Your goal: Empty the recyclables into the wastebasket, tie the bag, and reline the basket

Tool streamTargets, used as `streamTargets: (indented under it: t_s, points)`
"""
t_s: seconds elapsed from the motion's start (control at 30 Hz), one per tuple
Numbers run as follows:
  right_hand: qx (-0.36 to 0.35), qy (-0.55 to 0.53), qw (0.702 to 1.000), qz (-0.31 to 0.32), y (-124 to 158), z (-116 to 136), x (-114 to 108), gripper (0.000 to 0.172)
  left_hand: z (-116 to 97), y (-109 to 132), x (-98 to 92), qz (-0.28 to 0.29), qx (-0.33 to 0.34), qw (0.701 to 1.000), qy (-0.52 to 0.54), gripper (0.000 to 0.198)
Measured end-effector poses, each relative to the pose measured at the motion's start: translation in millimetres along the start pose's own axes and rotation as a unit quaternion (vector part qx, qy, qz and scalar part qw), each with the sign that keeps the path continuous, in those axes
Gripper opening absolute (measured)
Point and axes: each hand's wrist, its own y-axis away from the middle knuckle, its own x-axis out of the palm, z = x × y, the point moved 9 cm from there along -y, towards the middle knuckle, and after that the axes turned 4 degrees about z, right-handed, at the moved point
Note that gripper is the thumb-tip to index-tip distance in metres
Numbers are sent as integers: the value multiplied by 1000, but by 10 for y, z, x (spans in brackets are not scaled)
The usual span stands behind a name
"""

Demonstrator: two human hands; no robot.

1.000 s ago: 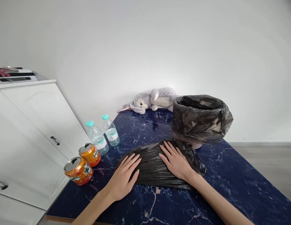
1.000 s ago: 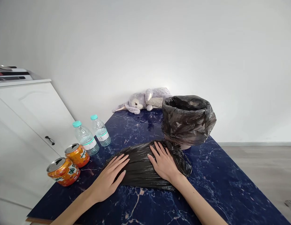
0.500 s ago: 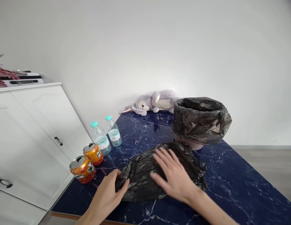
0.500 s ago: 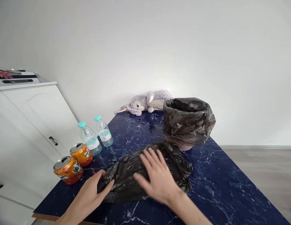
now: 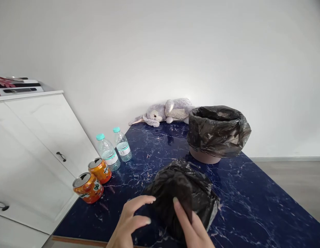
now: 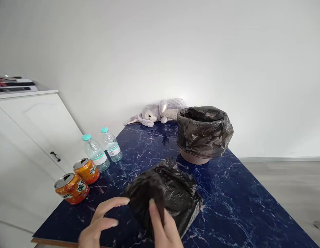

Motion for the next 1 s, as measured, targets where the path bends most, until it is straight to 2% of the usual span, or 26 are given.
streamTargets:
  t_s: [0.07,0.13,0.23,0.3,0.4,0.47,0.53,0.57,0.63,0.7,0.73,0.87,0.93,1.0]
  points:
    - [41,-45,998,-19,-9,-65,-162,71,-147,-157,80,41,48,997,-54,54]
    - [73,-88,993,-22,-125,-97,-286,67,-253,-318,230,96,98,983,-119,56]
    - [115,-168,979,-18,-395,-153,-456,69,-210,-528,449,142,113,972,-147,58]
    - [124,-170,976,-50,-524,-200,-646,77,-133,-616,581,160,111,970,-145,59]
    - [102,-22,984,-145,-515,-169,-997,87,-60,-691,727,171,118,969,-133,63]
    - [44,113,975,-184,-424,26,-1092,80,-43,-735,808,176,122,969,-126,64]
    - [-53,219,959,-173,-334,299,-980,69,-43,-784,893,181,128,967,-122,65]
    - [-105,261,949,-145,-296,410,-849,67,-45,-808,939,187,131,966,-120,66]
    - [-171,324,927,-80,-236,471,-551,73,-41,-850,1016,196,134,965,-115,70]
    - [-168,370,913,-45,-213,300,-331,82,-13,-879,1051,203,133,964,-107,75]
    - [-149,385,909,-47,-207,165,-272,83,14,-888,1049,205,130,965,-103,77]
    - [-123,412,900,-76,-129,-255,-178,85,185,-894,963,216,128,963,-96,74]
    - [-128,416,897,-83,-80,-302,-199,92,278,-890,915,223,128,962,-96,73]
    - [-149,420,892,-76,-34,-237,-233,97,351,-886,884,230,124,960,-97,72]
